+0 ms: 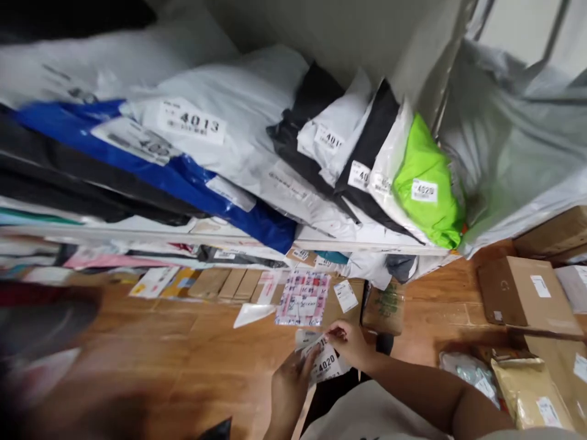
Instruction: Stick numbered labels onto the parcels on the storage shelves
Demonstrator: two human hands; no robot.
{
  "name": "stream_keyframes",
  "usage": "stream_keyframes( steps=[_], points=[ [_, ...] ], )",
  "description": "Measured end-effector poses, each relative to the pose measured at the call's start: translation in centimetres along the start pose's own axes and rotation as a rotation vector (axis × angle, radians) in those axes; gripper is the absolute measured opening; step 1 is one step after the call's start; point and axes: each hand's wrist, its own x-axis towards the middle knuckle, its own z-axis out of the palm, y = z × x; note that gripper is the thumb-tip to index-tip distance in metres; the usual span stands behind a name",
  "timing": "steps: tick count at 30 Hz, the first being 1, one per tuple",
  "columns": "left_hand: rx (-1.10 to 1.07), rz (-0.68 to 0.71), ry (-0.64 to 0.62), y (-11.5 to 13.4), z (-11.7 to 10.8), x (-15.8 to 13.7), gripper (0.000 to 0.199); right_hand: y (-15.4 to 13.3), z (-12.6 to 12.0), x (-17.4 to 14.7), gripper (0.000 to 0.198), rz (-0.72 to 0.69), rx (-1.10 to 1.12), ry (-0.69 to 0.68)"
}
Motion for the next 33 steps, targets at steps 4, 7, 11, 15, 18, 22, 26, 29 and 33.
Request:
stream_keyframes(
  steps=[4,7,11,15,18,22,26,29,33],
  points=[
    [0.074,-0.048,0.001,-4.1,-1.7,-1.8,0.052,1.1,2.9,0.0,0.028,-0.004,-0.055,-0.090],
    [0.124,-0.014,-0.061,-7.1,-3.8,-0.9,0.047,2.2,6.0,0.5,0.031,-0.008,0.047,-0.044],
    [0.169,0.073,-0.141,-9.8,-6.6,3.2,0.053,3.8,10.5,2.2,0.035,0.008,0.309,0.118],
    [0.111,0.085,-0.311,-11.0,-8.5,7.9,0.045,5.2,14.3,4.3,0.028,-0.066,0.438,0.346],
    [0.129,0.008,-0.361,-11.4,-9.0,10.2,0.042,5.9,16.4,5.7,0.027,-0.130,0.499,0.461],
    [0.174,-0.038,-0.314,-12.0,-7.7,11.2,0.042,6.4,17.1,7.2,0.024,-0.210,0.502,0.534],
    [0.041,-0.087,-0.200,-13.2,-5.3,10.9,0.036,6.5,14.3,9.4,0.028,-0.306,0.316,0.576],
    [-0.047,-0.148,-0.154,-14.4,-4.4,10.2,0.035,5.3,10.7,13.0,0.044,-0.409,0.111,0.733],
    [-0.110,-0.234,-0.189,-16.2,-5.0,9.2,0.035,1.5,6.6,20.3,0.034,-0.600,-0.331,0.760]
  ],
)
